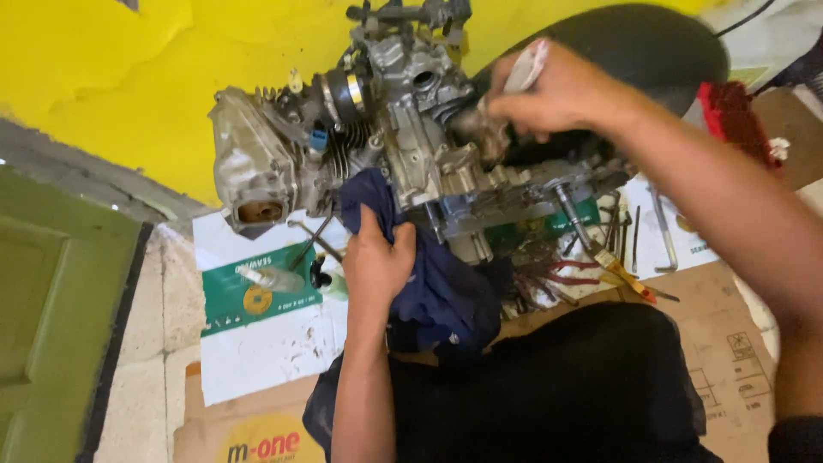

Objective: The person cleans a motorcycle engine using a cloth and a brush. They wipe various parts of the engine and use the brush to scrub specific areas.

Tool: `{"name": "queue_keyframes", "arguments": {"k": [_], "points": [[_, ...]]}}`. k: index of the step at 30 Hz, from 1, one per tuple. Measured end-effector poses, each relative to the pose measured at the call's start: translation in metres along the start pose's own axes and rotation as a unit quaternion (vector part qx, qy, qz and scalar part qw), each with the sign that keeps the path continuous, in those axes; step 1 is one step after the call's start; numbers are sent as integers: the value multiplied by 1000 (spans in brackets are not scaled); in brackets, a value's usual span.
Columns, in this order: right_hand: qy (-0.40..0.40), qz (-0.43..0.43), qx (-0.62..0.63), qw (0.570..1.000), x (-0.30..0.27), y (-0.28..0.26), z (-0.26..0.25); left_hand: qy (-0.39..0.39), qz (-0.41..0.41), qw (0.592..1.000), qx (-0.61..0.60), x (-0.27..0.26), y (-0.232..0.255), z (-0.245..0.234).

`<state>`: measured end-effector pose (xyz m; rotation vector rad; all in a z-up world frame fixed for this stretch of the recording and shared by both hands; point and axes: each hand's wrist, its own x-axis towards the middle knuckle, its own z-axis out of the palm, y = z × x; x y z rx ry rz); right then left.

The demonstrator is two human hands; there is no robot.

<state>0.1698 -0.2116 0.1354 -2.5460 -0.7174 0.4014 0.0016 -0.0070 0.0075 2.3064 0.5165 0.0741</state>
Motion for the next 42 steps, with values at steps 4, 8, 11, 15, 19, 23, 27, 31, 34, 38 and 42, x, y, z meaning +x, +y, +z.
{"name": "queue_keyframes", "arguments": {"k": [4,8,11,15,19,23,27,31,34,38,42], "points": [[207,-69,-48,975,2,52,-8,9,20,1000,-14,-3,6,-4],[222,-139,-102,960,2,63,-1,19,16,1000,-14,-1,5,-2],[260,-158,-226,925,10,84,0,31,35,999,-20,-3,-3,4],[269,-238,-149,921,6,79,10,31,23,999,-27,-2,-1,2],[156,-118,-151,969,-1,64,14,52,47,996,-48,-4,-4,9],[300,-216,-189,910,6,63,21,57,46,996,-60,-6,-4,9],[73,35,-1,997,-17,2,-5,59,37,997,-14,-3,-8,11],[95,192,-77,974,-17,25,-28,67,66,995,-27,0,-7,12],[315,-132,-211,916,-4,71,-8,64,70,994,-47,-6,-20,20],[157,-67,-43,984,-29,44,-2,164,238,950,-119,-25,-11,29],[248,-96,-231,936,-72,67,0,-6,245,931,-272,-57,30,45]]}}
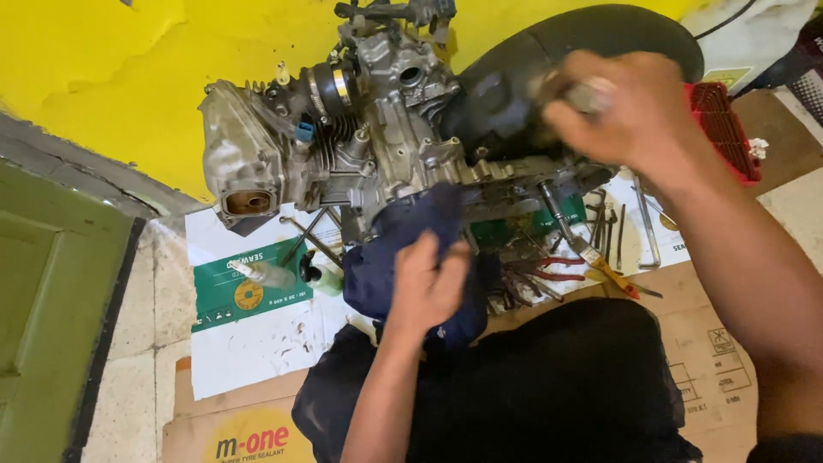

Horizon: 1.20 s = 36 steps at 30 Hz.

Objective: The person cleans a motorcycle engine using a cloth and a brush. They wipe various parts of the engine and use the brush to scrub specific areas.

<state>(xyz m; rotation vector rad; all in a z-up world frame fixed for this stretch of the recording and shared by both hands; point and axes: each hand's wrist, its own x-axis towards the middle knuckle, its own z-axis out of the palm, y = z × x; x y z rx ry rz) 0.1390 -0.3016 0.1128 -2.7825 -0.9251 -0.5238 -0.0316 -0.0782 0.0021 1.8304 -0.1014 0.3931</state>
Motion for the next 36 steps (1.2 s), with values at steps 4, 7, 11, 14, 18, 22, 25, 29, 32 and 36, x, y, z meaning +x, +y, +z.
{"name": "queue_keyframes", "arguments": {"k": [4,7,11,14,18,22,25,29,32,36], "points": [[115,-8,137,984,-77,34,-16,-144,-62,987,24,66,51,28],[106,211,167,957,-140,58,-18,-171,-126,953,218,118,50,55],[65,350,339,871,-201,77,0,40,98,918,382,161,8,94],[105,371,449,806,-225,74,24,35,139,902,407,182,3,94],[138,379,537,741,-241,63,48,-192,-74,906,370,190,28,76],[115,374,554,735,-234,54,67,-182,-44,887,422,190,10,73],[112,371,586,711,-229,43,79,-225,-80,871,428,188,16,63],[91,324,594,731,-231,34,101,-184,-19,906,382,186,14,62],[85,281,609,737,-230,26,113,-158,3,907,390,188,0,65],[67,289,610,735,-226,13,117,-198,-54,855,476,183,19,57]]}}
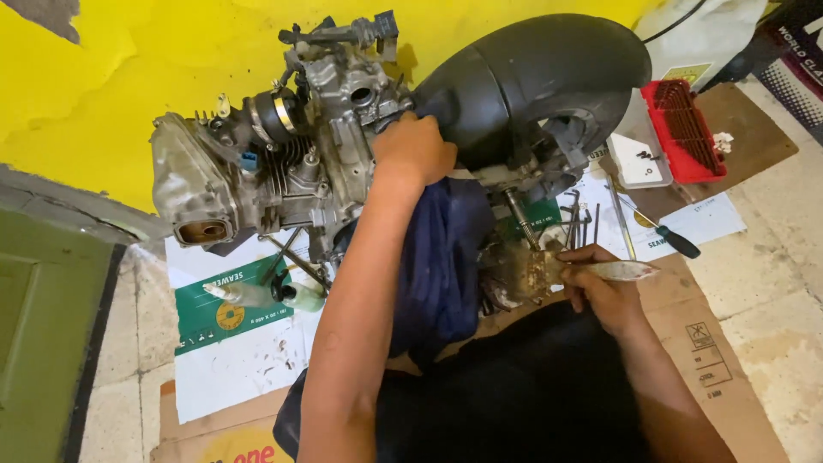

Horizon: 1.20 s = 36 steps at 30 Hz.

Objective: The person cleans a motorcycle engine using a cloth and a brush. They wipe various parts of the engine and use the brush to scrub specific areas.

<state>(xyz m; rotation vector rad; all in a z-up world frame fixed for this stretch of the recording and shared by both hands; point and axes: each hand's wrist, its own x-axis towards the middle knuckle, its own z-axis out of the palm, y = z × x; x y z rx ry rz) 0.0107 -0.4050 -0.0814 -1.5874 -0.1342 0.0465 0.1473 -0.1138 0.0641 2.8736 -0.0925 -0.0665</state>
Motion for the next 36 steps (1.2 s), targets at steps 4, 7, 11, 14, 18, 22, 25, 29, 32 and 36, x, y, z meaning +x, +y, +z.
{"name": "queue_keyframes", "arguments": {"k": [4,7,11,14,18,22,25,29,32,36], "points": [[12,15,-8,1000,-8,-3,7,-27,-33,998,37,26,-1,25],[21,8,-2,1000,-16,-11,7,-33,-15,999,15,11,-1,6],[92,-39,-81,992,-8,-32,-1,-74,28,997,-22,-1,2,-13],[120,-106,-142,977,15,-93,18,-91,-34,995,33,3,8,6],[110,-271,-313,904,79,-154,51,-71,-91,993,30,1,5,0],[-24,-317,-345,883,112,-183,69,-123,-54,989,55,4,3,-4],[-31,-353,-417,837,142,-184,83,-104,48,992,53,-4,1,-6],[-78,-320,-384,862,215,-173,95,-28,86,992,83,-4,-7,16],[-62,-282,-404,868,245,-178,125,76,100,981,148,-8,-9,39],[-154,-208,-356,898,232,-186,161,202,130,960,140,-16,-15,57]]}}
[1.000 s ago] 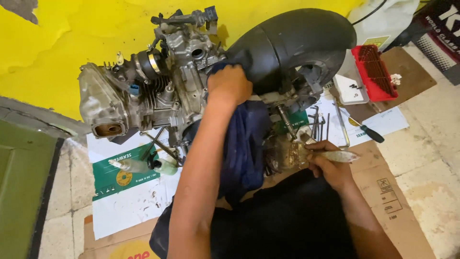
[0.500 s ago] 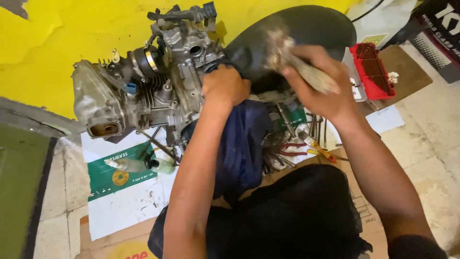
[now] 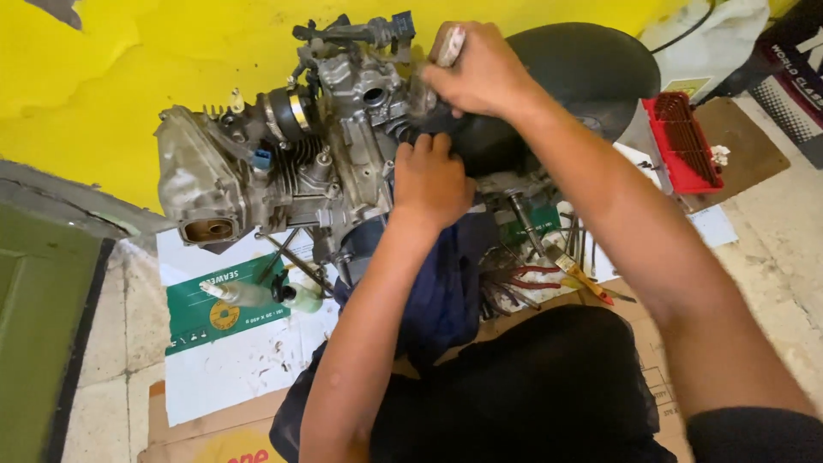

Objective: The person cleans a motorcycle engine using a cloth and a brush. They wipe various parts of the engine and use the brush to scrub specific areas.

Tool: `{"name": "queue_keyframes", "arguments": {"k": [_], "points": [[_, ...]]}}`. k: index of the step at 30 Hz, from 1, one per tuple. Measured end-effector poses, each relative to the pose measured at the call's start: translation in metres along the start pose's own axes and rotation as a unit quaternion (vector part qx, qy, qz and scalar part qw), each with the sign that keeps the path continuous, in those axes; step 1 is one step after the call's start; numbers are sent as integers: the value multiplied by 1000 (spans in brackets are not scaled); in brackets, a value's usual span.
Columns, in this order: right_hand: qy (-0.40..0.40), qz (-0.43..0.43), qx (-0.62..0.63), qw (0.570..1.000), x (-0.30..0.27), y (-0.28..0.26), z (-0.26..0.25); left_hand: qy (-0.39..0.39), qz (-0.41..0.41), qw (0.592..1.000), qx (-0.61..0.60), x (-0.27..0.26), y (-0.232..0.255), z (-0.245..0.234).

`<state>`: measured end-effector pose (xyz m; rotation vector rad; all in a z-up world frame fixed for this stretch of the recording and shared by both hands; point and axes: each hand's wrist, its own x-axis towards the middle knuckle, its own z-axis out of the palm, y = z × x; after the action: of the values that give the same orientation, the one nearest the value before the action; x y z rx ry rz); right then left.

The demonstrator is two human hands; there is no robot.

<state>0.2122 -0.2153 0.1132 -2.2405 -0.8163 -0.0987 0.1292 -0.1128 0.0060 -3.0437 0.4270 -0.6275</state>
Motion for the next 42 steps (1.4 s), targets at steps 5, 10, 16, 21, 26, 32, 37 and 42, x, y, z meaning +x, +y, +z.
{"name": "queue_keyframes", "arguments": {"k": [5,10,16,21,26,32,37,42], "points": [[92,-51,-129,986,19,59,7,176,59,980,-71,-34,12,-28],[-119,-17,-72,990,-11,0,-5,210,53,959,-182,-87,28,-31],[-201,-25,46,978,0,-20,8,222,-95,750,-615,-138,61,-11],[-263,135,-49,954,6,-37,-20,217,-472,254,-816,-163,64,-8],[-236,99,-73,964,-11,-41,-11,272,-472,219,-810,-174,52,-14],[-119,-26,-117,986,-11,4,-25,283,-441,291,-800,-200,43,-11],[-173,-77,8,982,-29,25,-57,250,-407,295,-827,-191,48,-10],[-89,-175,-59,979,-25,25,-38,242,-422,263,-833,-179,70,16]]}}
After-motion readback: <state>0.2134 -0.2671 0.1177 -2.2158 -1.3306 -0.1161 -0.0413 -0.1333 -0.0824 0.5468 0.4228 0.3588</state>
